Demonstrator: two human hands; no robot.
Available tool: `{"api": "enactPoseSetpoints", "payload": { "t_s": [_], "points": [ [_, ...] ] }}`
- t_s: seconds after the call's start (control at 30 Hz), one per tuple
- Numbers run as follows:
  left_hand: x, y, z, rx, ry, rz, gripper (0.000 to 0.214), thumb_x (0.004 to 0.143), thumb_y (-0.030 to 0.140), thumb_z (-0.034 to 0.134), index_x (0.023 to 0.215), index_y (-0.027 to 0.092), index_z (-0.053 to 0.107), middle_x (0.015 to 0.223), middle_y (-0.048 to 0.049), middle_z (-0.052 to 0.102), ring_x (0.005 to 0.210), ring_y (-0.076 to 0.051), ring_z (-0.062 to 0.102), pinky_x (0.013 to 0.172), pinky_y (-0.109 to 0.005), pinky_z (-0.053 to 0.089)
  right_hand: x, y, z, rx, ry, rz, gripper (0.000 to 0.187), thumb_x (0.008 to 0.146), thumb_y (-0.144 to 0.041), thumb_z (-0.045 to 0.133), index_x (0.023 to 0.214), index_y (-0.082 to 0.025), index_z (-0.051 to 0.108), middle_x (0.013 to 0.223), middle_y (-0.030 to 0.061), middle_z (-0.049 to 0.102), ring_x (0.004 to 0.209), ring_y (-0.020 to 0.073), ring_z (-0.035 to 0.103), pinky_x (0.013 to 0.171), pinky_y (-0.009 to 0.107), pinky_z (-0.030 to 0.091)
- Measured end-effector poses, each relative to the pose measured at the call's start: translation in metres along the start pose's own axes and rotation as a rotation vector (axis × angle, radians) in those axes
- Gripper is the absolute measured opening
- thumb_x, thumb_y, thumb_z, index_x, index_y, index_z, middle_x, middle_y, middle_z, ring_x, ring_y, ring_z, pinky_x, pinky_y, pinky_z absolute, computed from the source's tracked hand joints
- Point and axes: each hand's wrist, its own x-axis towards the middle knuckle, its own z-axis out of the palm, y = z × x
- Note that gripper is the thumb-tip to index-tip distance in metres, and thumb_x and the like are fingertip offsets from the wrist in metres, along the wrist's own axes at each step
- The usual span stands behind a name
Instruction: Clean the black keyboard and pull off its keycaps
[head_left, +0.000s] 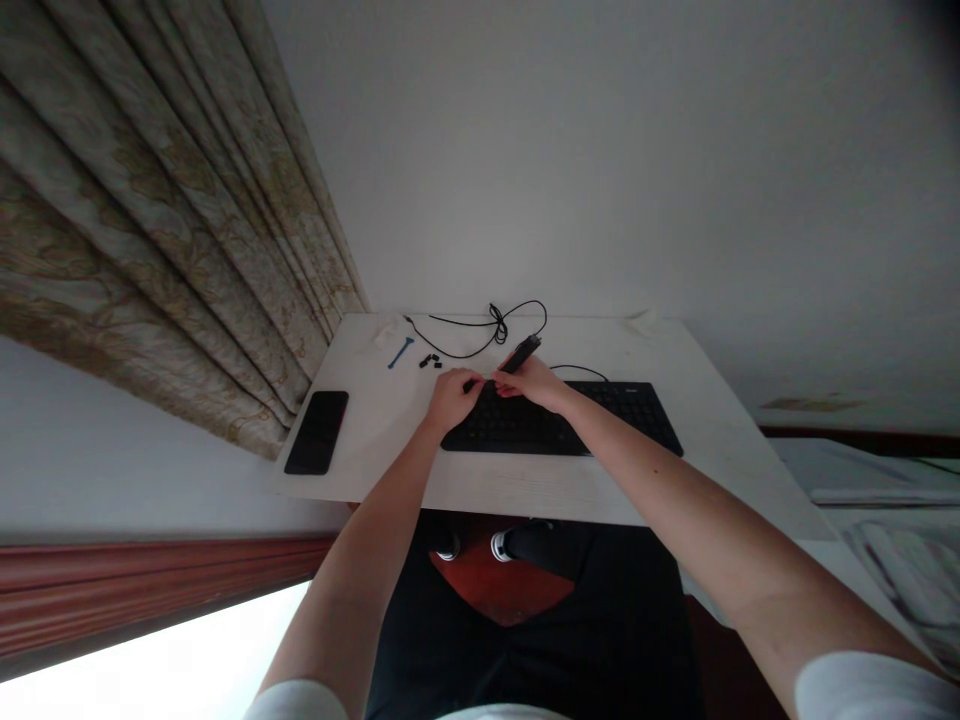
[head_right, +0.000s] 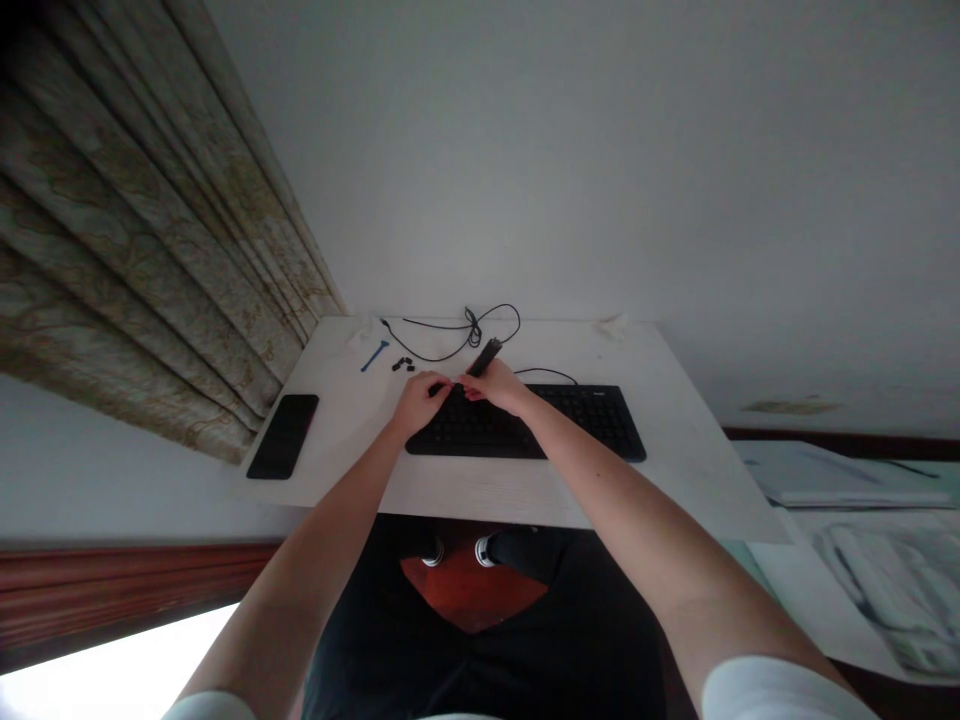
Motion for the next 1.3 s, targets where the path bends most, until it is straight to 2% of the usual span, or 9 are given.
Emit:
{"api": "enactPoseSetpoints", "payload": {
  "t_s": [0.27,0.37,0.43,0.53,0.67,0.83,1.03,1.17,1.3],
  "points": [
    [-0.001,0.001,-0.001,0.016,0.039,0.013,0.009,0.084,0.014,0.064,0.079,0.018,0.07,0.085,-0.0047,0.071,0.089,-0.02,0.065,0.09,-0.035,0.051,-0.001,-0.022,0.002,-0.499,0.019,-0.104,0.019,0.079,-0.035,0.079,0.077,-0.018,0.072,0.063,0.0028,0.07,0.059,0.019,0.067,0.057,0.027,0.053],
    [-0.001,0.002,-0.001,0.009,0.021,0.012,0.011,0.085,0.015,0.063,0.078,0.019,0.07,0.084,-0.0045,0.071,0.088,-0.019,0.065,0.089,-0.035,0.051,-0.003,-0.027,0.004,-0.608,0.018,-0.145,0.016,0.081,-0.032,0.076,0.076,-0.018,0.072,0.06,0.0024,0.068,0.058,0.0183,0.066,0.056,0.026,0.049],
    [0.0,0.002,-0.001,0.01,-0.004,0.008,0.012,0.085,0.016,0.062,0.078,0.019,0.072,0.085,-0.0041,0.071,0.088,-0.019,0.066,0.09,-0.035,0.051,-0.002,-0.027,0.005,-0.613,-0.001,-0.157,0.014,0.082,-0.031,0.075,0.077,-0.018,0.073,0.061,0.0024,0.069,0.058,0.0178,0.065,0.055,0.025,0.049],
    [0.001,0.002,-0.001,0.015,-0.031,0.006,0.013,0.086,0.017,0.063,0.079,0.02,0.073,0.085,-0.0036,0.072,0.089,-0.019,0.066,0.091,-0.036,0.051,0.001,-0.022,0.004,-0.507,-0.038,-0.121,0.013,0.084,-0.03,0.072,0.079,-0.018,0.073,0.065,0.0037,0.071,0.059,0.0175,0.067,0.057,0.026,0.052],
    [0.001,0.001,-0.002,0.017,-0.018,0.003,0.012,0.085,0.018,0.064,0.078,0.02,0.072,0.084,-0.0033,0.072,0.088,-0.019,0.066,0.09,-0.036,0.051,0.002,-0.017,0.003,-0.391,-0.052,-0.118,0.012,0.084,-0.029,0.072,0.08,-0.018,0.073,0.069,0.0047,0.072,0.061,0.0171,0.068,0.06,0.026,0.055],
    [0.0,0.001,-0.002,0.028,-0.042,0.042,0.008,0.082,0.013,0.067,0.079,0.021,0.07,0.087,-0.0028,0.072,0.089,-0.02,0.065,0.089,-0.035,0.049,-0.003,-0.025,0.004,-0.473,-0.063,-0.154,0.013,0.085,-0.028,0.069,0.078,-0.017,0.073,0.065,0.0038,0.071,0.061,0.0171,0.067,0.058,0.025,0.051],
    [0.001,0.003,0.0,0.135,-0.067,0.018,0.017,0.085,0.019,0.07,0.102,0.021,0.068,0.096,-0.005,0.071,0.097,-0.024,0.063,0.09,-0.039,0.047,-0.006,-0.035,0.007,-0.626,-0.043,-0.19,0.022,0.087,-0.035,0.065,0.078,-0.017,0.074,0.058,0.0015,0.066,0.057,0.0162,0.063,0.054,0.024,0.043],
    [0.002,0.003,0.001,0.216,-0.093,0.055,0.006,0.089,0.023,0.066,0.092,0.02,0.071,0.097,-0.0074,0.069,0.102,-0.026,0.06,0.09,-0.039,0.045,-0.006,-0.035,0.009,-0.671,-0.032,-0.219,0.026,0.087,-0.038,0.065,0.076,-0.017,0.074,0.056,0.0017,0.064,0.056,0.0163,0.061,0.055,0.025,0.042],
    [0.004,0.003,0.0,0.226,-0.109,0.049,0.008,0.089,0.026,0.068,0.091,0.02,0.072,0.094,-0.0068,0.068,0.099,-0.025,0.06,0.088,-0.037,0.045,-0.006,-0.035,0.011,-0.686,-0.017,-0.218,0.024,0.086,-0.037,0.066,0.076,-0.016,0.074,0.057,0.0027,0.065,0.056,0.0164,0.061,0.054,0.025,0.041]
  ]
}}
